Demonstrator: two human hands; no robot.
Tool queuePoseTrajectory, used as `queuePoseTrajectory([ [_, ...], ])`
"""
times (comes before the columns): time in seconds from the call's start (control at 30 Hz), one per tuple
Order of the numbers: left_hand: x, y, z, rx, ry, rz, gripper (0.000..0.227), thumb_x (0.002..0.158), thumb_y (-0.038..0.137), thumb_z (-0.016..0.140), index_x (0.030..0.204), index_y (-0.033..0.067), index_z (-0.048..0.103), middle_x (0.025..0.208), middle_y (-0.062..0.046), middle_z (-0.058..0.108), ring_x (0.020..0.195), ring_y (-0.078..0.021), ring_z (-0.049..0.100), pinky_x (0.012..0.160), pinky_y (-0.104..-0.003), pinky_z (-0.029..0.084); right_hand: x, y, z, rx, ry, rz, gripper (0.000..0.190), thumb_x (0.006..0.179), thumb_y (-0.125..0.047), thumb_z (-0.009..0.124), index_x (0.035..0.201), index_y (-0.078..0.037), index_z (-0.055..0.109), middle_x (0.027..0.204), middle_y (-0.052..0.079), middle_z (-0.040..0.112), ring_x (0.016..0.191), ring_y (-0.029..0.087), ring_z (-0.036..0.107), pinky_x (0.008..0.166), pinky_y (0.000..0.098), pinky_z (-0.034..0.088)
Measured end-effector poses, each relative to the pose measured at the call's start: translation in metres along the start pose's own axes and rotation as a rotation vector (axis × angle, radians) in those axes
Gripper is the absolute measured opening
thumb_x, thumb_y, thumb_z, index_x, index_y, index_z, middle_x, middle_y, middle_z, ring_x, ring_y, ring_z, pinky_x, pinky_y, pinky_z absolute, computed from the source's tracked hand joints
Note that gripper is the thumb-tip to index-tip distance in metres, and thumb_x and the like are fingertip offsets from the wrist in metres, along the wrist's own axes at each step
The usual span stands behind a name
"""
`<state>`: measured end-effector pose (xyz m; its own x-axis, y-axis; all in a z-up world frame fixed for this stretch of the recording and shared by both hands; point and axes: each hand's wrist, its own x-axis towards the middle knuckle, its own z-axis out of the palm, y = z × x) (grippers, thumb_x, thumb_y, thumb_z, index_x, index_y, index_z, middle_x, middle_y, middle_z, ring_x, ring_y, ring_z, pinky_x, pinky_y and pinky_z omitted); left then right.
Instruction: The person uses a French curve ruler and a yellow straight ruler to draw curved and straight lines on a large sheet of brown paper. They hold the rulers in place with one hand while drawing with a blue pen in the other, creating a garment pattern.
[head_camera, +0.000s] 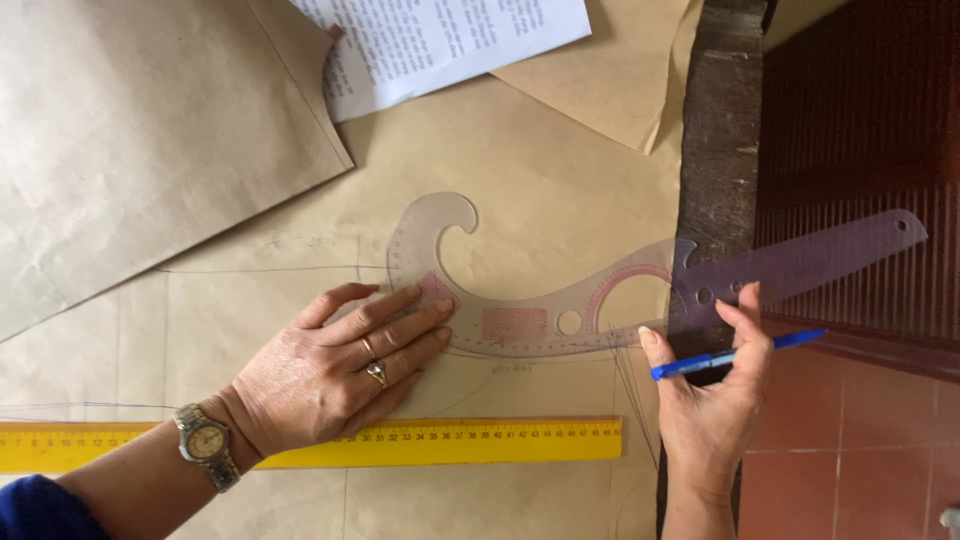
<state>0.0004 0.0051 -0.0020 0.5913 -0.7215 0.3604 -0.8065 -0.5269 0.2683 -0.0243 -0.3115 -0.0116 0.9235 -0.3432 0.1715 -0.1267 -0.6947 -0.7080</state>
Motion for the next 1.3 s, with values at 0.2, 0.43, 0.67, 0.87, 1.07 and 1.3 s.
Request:
queuePoseTrajectory([
  [0.2, -0.002, -0.001, 0.0, -0.008, 0.016, 0.002, 0.033, 0.098, 0.023, 0.05, 0.126, 0.0069, 0.057, 0.137, -0.008, 0.055, 0.124, -0.0264, 0.056, 0.096, -0.041, 0.043, 0.0, 0.0, 0.001, -0.013, 0.007, -0.03, 0.054, 0.079, -0.009, 0.076, 0.124, -0.005, 0.046, 0.152, 0.021, 0.039, 0.139, 0.031, 0.042, 0.106, 0.035, 0.04],
  [0.43, -0.003, -0.001, 0.001, -0.002, 0.026, 0.003, 0.033, 0.098, 0.023, 0.052, 0.126, 0.0064, 0.057, 0.138, -0.009, 0.054, 0.123, -0.026, 0.057, 0.096, -0.041, 0.044, 0.0, -0.005, 0.0, -0.069, 0.007, 0.003, 0.055, 0.08, -0.012, 0.076, 0.126, -0.005, 0.045, 0.153, 0.018, 0.039, 0.139, 0.032, 0.042, 0.103, 0.0357, 0.041],
  [0.67, -0.003, -0.001, 0.001, -0.003, 0.024, 0.003, 0.033, 0.098, 0.022, 0.052, 0.126, 0.0062, 0.057, 0.138, -0.009, 0.055, 0.122, -0.0262, 0.058, 0.097, -0.041, 0.043, 0.0, -0.001, 0.001, -0.077, 0.008, 0.016, 0.054, 0.08, -0.013, 0.075, 0.124, -0.008, 0.046, 0.154, 0.016, 0.04, 0.138, 0.03, 0.043, 0.102, 0.0345, 0.04],
  [0.87, -0.003, -0.001, 0.001, -0.012, 0.021, 0.002, 0.033, 0.098, 0.022, 0.051, 0.126, 0.0061, 0.057, 0.138, -0.009, 0.054, 0.121, -0.026, 0.058, 0.096, -0.04, 0.043, -0.001, -0.002, 0.001, -0.118, 0.016, 0.015, 0.054, 0.08, -0.015, 0.076, 0.124, -0.008, 0.047, 0.153, 0.014, 0.042, 0.137, 0.03, 0.045, 0.101, 0.036, 0.042],
  [1.07, -0.004, -0.001, 0.002, -0.021, 0.015, -0.009, 0.034, 0.098, 0.023, 0.051, 0.128, 0.0069, 0.057, 0.139, -0.009, 0.054, 0.122, -0.0257, 0.057, 0.097, -0.041, 0.043, 0.0, 0.0, 0.001, -0.111, 0.009, -0.021, 0.053, 0.08, -0.013, 0.076, 0.124, -0.006, 0.047, 0.153, 0.018, 0.041, 0.138, 0.033, 0.044, 0.103, 0.0373, 0.04],
  [1.3, -0.002, -0.001, 0.0, -0.007, 0.017, -0.002, 0.033, 0.098, 0.022, 0.051, 0.126, 0.0065, 0.058, 0.138, -0.009, 0.055, 0.124, -0.0259, 0.057, 0.095, -0.039, 0.043, 0.0, -0.005, 0.001, -0.09, 0.003, 0.012, 0.053, 0.08, -0.013, 0.076, 0.123, -0.006, 0.047, 0.153, 0.016, 0.04, 0.138, 0.031, 0.043, 0.102, 0.0355, 0.041],
])
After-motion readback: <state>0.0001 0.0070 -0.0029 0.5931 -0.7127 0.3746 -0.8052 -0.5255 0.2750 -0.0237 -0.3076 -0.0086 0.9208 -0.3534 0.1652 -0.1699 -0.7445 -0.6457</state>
